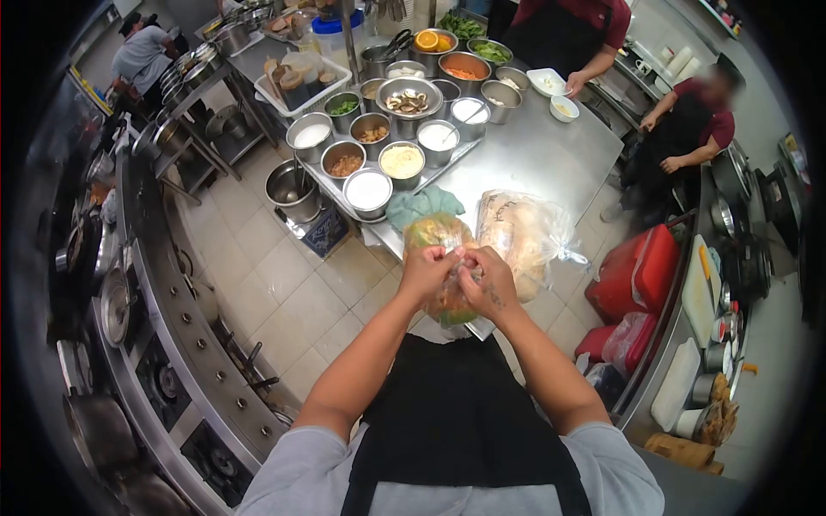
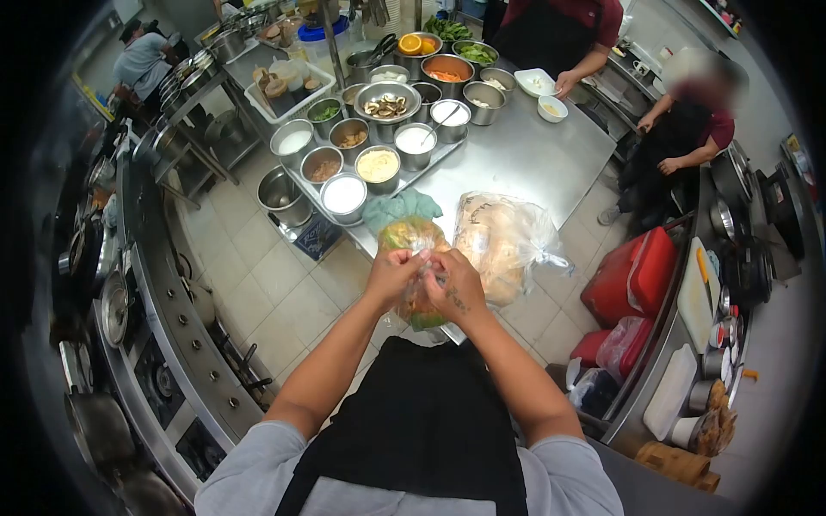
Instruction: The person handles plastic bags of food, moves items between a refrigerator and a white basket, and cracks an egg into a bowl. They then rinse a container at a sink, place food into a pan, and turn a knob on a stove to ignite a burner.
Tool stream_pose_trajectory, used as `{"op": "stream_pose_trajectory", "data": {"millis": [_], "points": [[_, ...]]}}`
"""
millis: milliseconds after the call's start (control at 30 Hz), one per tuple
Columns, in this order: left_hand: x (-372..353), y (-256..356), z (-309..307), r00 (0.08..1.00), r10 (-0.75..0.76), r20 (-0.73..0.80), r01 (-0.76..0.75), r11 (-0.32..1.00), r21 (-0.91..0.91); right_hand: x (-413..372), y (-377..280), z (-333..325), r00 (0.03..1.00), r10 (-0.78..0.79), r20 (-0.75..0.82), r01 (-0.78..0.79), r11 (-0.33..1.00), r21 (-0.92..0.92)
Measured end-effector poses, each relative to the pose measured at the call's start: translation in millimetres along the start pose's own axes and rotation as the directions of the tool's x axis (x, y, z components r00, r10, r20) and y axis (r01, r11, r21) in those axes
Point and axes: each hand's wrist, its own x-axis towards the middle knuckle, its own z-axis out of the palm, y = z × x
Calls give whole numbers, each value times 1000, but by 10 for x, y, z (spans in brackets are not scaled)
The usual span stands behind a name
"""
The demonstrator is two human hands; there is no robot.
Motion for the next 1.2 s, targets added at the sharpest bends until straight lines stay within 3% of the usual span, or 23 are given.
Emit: {"op": "stream_pose_trajectory", "data": {"millis": [33, 100, 200, 267, 367, 433, 567, 633, 667, 767, 800, 833, 900, 933, 967, 1000, 1067, 1100, 1200], "points": [[-16, 8, 5, 999, 32, -23, -31, 997, 66, 24, -57, -26, 1000, -1, -10, 1, 1000, -1], [-24, 7, -16, 997, 79, -10, -77, 989, 125, 61, -128, -61, 983, 179, 45, -180, 984, 16], [-7, 26, -48, 984, 178, -3, -172, 954, 245, 127, -92, -33, 967, 240, 88, -236, 970, -60], [-2, 31, -57, 974, 227, -3, -215, 928, 306, 158, -10, 26, 974, 204, 95, -194, 976, -100], [-22, 110, -37, 988, 130, -85, -107, 967, 232, 185, -4, 52, 982, 148, 115, -138, 986, -94], [-37, 123, -27, 979, -24, -202, 34, 998, 46, 178, -7, 73, 984, 135, 116, -130, 990, -50], [-57, 8, -79, 981, -45, -191, 78, 983, 168, 179, -33, 29, 991, 78, 113, -86, 994, 65], [-161, -68, -19, 906, 405, -120, -369, 897, 243, 287, -156, -57, 987, 104, 126, -122, 982, 142], [-147, -187, -33, 726, 684, 77, -585, 554, 593, 359, -176, -65, 993, 67, 99, -81, 985, 152], [-74, -290, 63, 737, 676, -15, -496, 556, 667, 487, -164, -14, 987, 6, 159, -30, 988, 151], [67, -349, 124, 620, 785, -23, -633, 517, 576, 548, -303, -63, 988, 6, 157, -31, 987, 155], [120, -245, 274, 614, 789, -32, -631, 514, 582, 636, -561, -180, 991, -76, 109, 51, 975, 218], [159, 69, 532, 303, 926, -225, -764, 377, 524, 753, -671, -328, 984, -174, 46, 153, 944, 292], [206, 41, 452, 292, 932, -216, -764, 363, 533, 770, -606, -450, 983, -186, -8, 181, 947, 266], [268, -41, 291, 446, 871, -204, -675, 477, 563, 763, -512, -598, 979, -195, -62, 204, 950, 236], [321, -69, 207, 587, 784, -202, -565, 575, 592, 684, -319, -772, 994, -104, -26, 106, 989, 106], [320, 175, 287, 533, 819, -212, -604, 544, 583, 379, 304, -1055, 993, 117, 0, -117, 990, -74], [331, 264, 327, 488, 843, -227, -635, 521, 571, 202, 622, -1169, 945, 323, 61, -302, 927, -223], [416, 517, 467, 408, 899, -156, -649, 406, 643, -226, 1379, -1233, 923, 383, 21, -373, 909, -188]]}}
